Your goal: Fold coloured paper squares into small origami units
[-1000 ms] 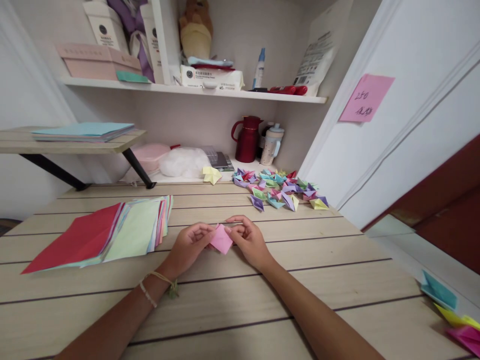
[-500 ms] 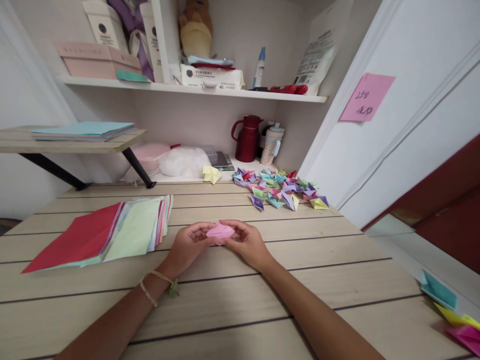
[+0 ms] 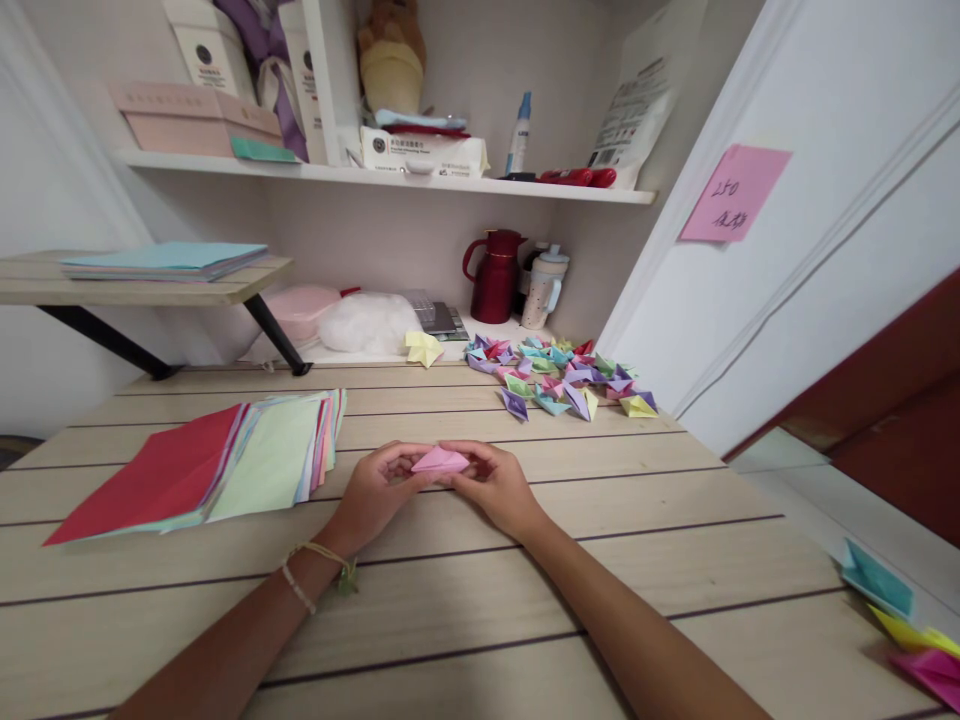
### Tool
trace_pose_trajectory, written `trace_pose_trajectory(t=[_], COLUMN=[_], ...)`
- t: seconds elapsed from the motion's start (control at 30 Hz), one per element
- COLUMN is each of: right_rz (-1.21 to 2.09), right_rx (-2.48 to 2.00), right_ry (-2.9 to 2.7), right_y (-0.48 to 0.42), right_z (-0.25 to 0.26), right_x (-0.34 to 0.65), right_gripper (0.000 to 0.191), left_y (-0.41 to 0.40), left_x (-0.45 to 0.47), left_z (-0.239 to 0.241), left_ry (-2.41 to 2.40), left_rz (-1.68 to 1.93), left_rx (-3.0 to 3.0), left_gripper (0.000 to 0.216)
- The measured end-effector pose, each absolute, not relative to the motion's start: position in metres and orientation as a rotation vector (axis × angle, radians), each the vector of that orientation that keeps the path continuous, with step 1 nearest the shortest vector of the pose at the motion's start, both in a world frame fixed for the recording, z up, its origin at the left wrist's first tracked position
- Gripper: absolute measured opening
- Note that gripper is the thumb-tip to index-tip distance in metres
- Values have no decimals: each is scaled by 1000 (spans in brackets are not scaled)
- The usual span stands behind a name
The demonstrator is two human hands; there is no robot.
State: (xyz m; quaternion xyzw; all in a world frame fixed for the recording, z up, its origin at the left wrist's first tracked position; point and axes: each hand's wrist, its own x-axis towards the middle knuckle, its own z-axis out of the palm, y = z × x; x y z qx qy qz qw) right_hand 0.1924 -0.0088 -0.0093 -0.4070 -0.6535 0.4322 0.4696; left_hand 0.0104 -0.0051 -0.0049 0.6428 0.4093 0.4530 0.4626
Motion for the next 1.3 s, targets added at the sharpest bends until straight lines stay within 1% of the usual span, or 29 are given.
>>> trace_pose_trajectory(t=[0.13, 0.27, 0.37, 0.43, 0.57, 0.73, 0.87, 0.97, 1.1, 1.17, 1.3], right_rz=[947, 936, 961, 961, 930, 908, 883, 889, 880, 881, 901], right_rx=[-1044, -1039, -1009, -993, -990, -1016, -1035, -1006, -958, -939, -926], right_ry=[-1627, -1630, -1596, -1562, -1542, -1564, -1586, -1599, -1638, -1677, -1714], right_y=[-10, -11, -10, -10, -9, -9, -8, -8, -9, -9, -10], right_z=[-6, -4, -6, -7, -6, -7, -9, -10, -8, -6, -6], right_x=[192, 191, 191, 192, 192, 193, 193, 193, 193, 193, 194], right_gripper=[36, 41, 44, 43, 32, 23, 21, 20, 18, 19, 19], left_y=[-5, -2, -2, -3, -6, -9, -9, -8, -7, -6, -5], left_x=[11, 11, 12, 13, 15, 14, 12, 13, 14, 14, 11], left_z=[-4, -5, -5, -4, -3, 5, 9, 6, 3, 1, -2], left_ry=[1019, 1010, 987, 981, 952, 1011, 1116, 1072, 1045, 1050, 1018], left_rz=[1141, 1188, 1166, 1186, 1260, 1198, 1192, 1191, 1162, 1138, 1176], left_rx=[1506, 1431, 1430, 1429, 1410, 1559, 1677, 1582, 1454, 1425, 1371], left_gripper=[33, 42, 37, 33, 28, 15, 22, 23, 41, 41, 31])
